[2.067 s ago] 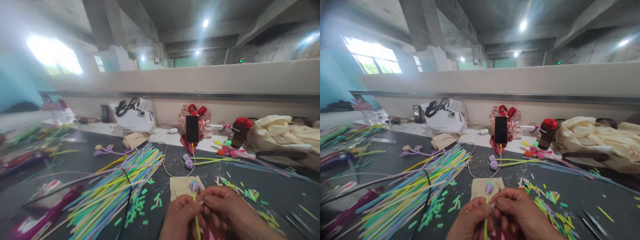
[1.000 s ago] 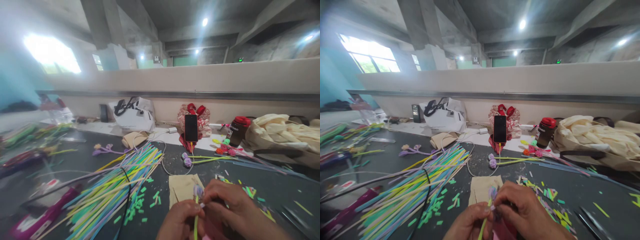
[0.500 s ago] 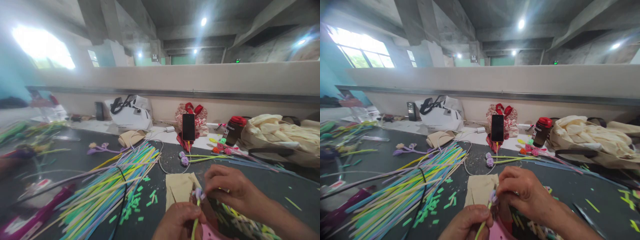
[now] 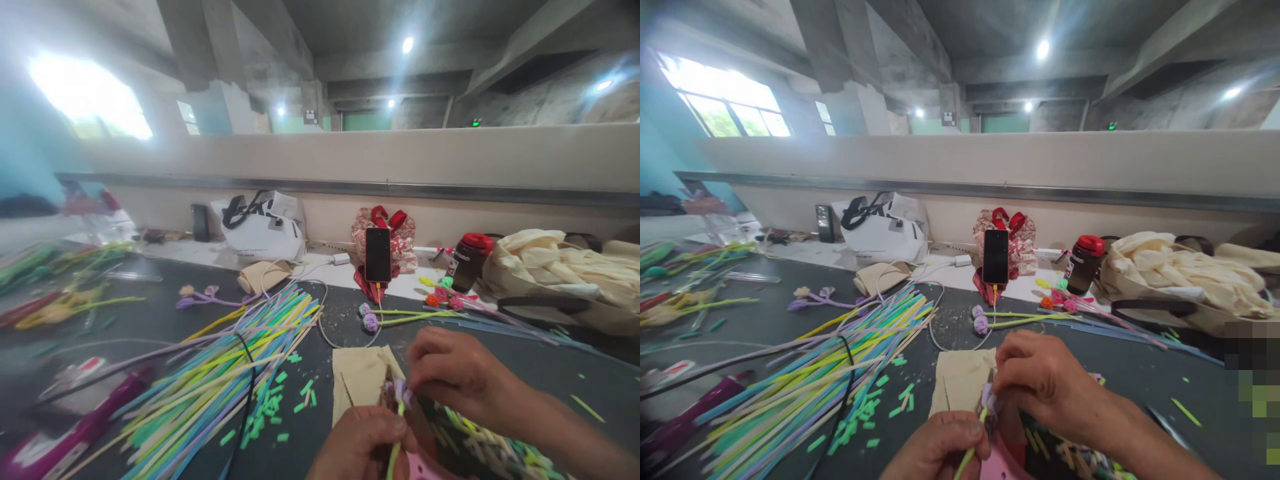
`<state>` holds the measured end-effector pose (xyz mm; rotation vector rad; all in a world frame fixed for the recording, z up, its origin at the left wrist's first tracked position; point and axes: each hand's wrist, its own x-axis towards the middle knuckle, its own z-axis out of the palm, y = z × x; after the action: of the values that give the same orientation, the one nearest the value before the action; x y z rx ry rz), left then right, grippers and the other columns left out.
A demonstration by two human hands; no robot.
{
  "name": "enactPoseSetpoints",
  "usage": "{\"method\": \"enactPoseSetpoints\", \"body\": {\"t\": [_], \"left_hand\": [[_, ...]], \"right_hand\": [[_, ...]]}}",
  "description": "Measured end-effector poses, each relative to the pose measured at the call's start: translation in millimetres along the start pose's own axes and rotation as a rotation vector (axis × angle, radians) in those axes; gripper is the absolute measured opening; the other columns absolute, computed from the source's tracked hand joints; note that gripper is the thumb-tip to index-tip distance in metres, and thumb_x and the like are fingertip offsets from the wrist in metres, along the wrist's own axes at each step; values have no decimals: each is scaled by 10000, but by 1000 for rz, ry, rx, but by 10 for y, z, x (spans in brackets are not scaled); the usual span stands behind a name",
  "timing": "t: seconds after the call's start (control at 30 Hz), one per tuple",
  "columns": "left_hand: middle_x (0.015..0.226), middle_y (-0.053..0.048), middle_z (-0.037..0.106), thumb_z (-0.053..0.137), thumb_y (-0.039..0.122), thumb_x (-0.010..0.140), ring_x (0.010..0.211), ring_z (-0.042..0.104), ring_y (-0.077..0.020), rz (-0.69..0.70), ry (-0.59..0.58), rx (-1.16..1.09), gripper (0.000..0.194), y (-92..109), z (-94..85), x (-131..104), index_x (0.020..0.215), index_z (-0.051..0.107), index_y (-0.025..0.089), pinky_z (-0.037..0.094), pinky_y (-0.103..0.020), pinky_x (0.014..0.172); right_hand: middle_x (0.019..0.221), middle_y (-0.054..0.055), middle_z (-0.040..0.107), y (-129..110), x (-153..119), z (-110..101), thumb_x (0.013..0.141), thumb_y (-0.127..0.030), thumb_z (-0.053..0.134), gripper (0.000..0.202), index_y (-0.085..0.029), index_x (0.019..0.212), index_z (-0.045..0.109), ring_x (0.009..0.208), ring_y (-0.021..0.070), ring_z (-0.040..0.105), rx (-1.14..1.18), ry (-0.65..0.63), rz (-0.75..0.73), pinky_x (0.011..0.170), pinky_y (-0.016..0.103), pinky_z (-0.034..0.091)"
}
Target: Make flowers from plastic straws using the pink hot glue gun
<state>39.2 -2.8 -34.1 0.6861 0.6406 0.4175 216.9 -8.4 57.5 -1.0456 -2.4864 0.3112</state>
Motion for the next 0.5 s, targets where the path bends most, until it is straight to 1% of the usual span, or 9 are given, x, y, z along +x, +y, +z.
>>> {"method": "enactPoseSetpoints", "body": {"t": [0.17, 0.27, 0.37, 0.5], "left_hand": [[294, 24, 465, 562, 319, 477, 298, 377, -43, 34, 19, 5, 209, 4, 20, -9, 444, 604, 117, 178, -192, 379], [279, 29, 444, 557, 319, 496, 314, 395, -51, 42, -21, 0, 211, 41, 52, -46, 447, 607, 120, 217, -184, 395], [294, 29, 450, 570, 317, 508, 355, 447, -65, 39, -49, -14, 207, 82, 84, -84, 459, 612, 120, 272, -181, 428], [313, 25, 470, 587, 334, 520, 342, 441, -63, 28, -54, -20, 223, 99, 82, -105, 481, 618, 116, 258, -187, 414]], "right_hand": [[805, 13, 599, 21, -19, 62, 809, -84, 527, 165, -212, 812, 631, 729, 128, 523, -97, -4, -32, 630, 241, 363], [795, 13, 601, 12, -25, 87, 797, -64, 514, 183, -209, 815, 624, 709, 130, 511, -143, 1, -58, 612, 243, 352], [774, 14, 603, -13, -19, 95, 802, -64, 495, 189, -205, 815, 621, 683, 131, 502, -172, 5, -69, 593, 241, 346], [761, 13, 600, -33, -6, 107, 778, -43, 503, 199, -203, 803, 618, 671, 131, 497, -173, 14, -78, 594, 240, 346]]}}
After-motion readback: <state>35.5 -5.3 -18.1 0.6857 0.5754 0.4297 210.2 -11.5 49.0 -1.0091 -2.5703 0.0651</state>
